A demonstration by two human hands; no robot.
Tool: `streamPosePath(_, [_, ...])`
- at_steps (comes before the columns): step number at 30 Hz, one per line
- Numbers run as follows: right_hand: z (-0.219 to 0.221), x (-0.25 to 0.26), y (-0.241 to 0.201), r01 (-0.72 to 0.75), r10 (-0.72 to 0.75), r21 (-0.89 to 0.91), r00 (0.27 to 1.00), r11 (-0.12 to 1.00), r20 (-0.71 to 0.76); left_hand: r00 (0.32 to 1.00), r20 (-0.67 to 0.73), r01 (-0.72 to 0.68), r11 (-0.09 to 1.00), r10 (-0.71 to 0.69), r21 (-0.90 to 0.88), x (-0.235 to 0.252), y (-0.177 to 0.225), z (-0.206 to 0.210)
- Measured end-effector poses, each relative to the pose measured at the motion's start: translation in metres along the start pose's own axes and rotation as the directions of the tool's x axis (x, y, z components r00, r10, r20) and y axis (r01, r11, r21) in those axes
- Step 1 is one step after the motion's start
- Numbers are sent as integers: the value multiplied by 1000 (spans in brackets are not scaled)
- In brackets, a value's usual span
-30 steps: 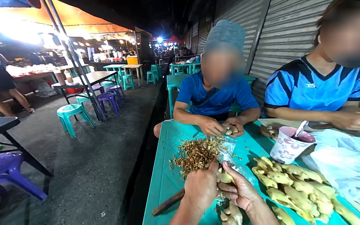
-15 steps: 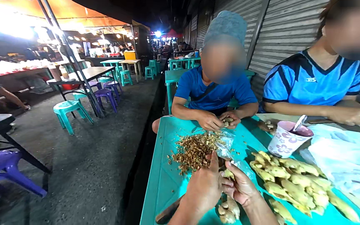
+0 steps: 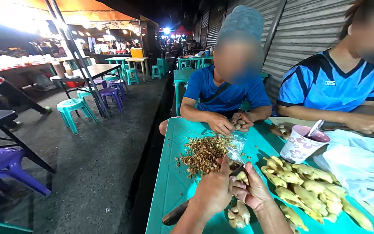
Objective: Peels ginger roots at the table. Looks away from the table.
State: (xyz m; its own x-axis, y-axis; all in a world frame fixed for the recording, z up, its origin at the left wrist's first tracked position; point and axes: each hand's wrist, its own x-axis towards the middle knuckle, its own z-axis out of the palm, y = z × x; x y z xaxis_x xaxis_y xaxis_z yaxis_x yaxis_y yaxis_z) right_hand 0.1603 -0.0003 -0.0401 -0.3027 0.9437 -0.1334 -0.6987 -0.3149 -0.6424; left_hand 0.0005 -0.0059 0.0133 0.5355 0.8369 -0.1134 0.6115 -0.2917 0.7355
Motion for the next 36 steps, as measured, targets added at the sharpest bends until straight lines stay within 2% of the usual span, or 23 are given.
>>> streamPosePath(2, [-3, -1, 0, -11, 11, -37, 1000, 999, -1, 1000, 15, 24, 998, -25, 50, 0, 4, 0])
streamPosePath(6, [-9, -1, -5, -54, 60, -100, 996, 994, 65, 998, 63, -14, 999, 11, 49, 0, -1, -7])
streamPosePath(9, [-6, 1, -5, -87, 88, -217, 996, 972, -5, 997, 63, 34, 989, -43, 145, 1, -3, -11])
streamPosePath(11, [-6, 3, -3, -94, 89, -232, 996, 968, -30, 995, 61, 64, 984, -75, 167, 2, -3, -12])
streamPosePath(16, [-4, 2, -4, -53, 54, -130, 999, 990, 6, 998, 59, -25, 998, 28, -58, 3, -11, -9])
streamPosePath(20, [-7, 1, -2, 7, -11, -228, 1000, 974, -18, 999, 54, 0, 1000, -2, 30, 1, -4, -8])
streamPosePath(26, [2, 8, 3, -11, -36, -413, 994, 911, -107, 976, -32, 214, 925, -215, 315, 1, 11, -5])
streamPosePath(28, [2, 9, 2, -41, -11, -402, 992, 915, -128, 977, -28, 210, 930, -212, 303, 1, 10, -6])
streamPosePath(32, [-1, 5, -2, -41, 8, -343, 995, 939, -95, 994, 10, 106, 987, -108, 119, 0, -1, -8])
streamPosePath(36, [0, 5, 0, 6, -44, -382, 995, 924, -90, 985, 5, 168, 960, -174, 225, 2, 8, -1])
